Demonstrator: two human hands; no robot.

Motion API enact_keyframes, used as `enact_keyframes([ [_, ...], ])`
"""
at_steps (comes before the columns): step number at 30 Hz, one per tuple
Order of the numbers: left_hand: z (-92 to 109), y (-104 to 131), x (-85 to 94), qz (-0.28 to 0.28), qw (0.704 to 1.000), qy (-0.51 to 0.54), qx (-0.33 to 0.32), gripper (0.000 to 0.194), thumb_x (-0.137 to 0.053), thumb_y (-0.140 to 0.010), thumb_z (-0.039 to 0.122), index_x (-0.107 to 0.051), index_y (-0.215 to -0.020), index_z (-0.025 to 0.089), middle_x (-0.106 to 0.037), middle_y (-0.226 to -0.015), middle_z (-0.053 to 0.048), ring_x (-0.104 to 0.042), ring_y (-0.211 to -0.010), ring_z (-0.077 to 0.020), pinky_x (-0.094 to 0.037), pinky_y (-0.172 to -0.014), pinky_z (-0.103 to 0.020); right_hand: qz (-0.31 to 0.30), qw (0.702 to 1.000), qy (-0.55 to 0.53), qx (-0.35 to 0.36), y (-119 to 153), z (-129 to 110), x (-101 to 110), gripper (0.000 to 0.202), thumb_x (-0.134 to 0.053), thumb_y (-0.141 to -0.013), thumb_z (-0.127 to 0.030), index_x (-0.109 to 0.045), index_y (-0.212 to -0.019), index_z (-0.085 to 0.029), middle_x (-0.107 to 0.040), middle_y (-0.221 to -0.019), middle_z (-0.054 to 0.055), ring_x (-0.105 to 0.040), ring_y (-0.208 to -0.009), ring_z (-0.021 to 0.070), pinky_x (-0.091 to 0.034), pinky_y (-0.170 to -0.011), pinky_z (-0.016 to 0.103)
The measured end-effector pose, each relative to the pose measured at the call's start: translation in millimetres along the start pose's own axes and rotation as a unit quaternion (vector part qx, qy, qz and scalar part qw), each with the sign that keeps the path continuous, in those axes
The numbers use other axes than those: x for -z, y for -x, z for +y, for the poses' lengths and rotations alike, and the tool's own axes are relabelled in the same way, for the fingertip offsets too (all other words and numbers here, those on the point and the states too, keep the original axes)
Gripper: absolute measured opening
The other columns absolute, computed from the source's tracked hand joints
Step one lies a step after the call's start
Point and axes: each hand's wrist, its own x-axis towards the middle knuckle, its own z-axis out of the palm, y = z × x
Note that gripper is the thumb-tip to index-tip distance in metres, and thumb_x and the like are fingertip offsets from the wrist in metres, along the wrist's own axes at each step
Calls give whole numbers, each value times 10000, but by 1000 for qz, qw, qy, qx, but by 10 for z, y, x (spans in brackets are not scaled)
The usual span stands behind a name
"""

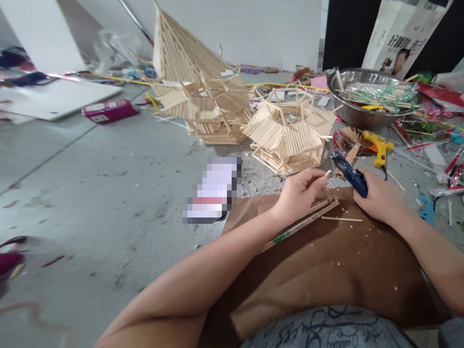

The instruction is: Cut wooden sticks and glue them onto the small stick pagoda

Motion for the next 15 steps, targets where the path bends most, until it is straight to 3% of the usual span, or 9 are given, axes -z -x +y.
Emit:
enact_keyframes([
  [5,92,-9,48,-14,1000,7,21,204,-489,-832,334,-587,-804,157,-626,-638,-2,-441,-438,-52,-359,-434,-198,-31,997,61,26,-25,-19,-84,466,-442,-779,-441,-456,-1161,-175,-630,-998,119,-608,-837,303,-426,-645,379],
  [8,227,-38,158,9,996,-74,-50,170,-542,-807,310,-627,-775,166,-641,-658,-7,-514,-537,-78,-408,-518,-217,-22,993,93,66,-16,-22,-173,561,-459,-771,-516,-454,-1174,-125,-613,-986,146,-582,-883,309,-417,-713,396],
  [11,392,-115,338,65,963,-204,-163,141,-594,-773,311,-658,-737,191,-670,-774,-20,-573,-745,-124,-434,-731,-284,-7,989,108,104,-10,-13,-249,665,-454,-745,-604,-469,-1183,-104,-588,-1049,173,-545,-951,328,-390,-795,438],
  [15,557,-332,603,84,928,-313,-181,145,-585,-770,310,-673,-725,205,-664,-857,-18,-550,-852,-159,-400,-843,-347,45,987,71,136,-27,16,-204,604,-429,-787,-567,-497,-1193,-124,-570,-1133,162,-527,-1013,312,-401,-823,425],
])
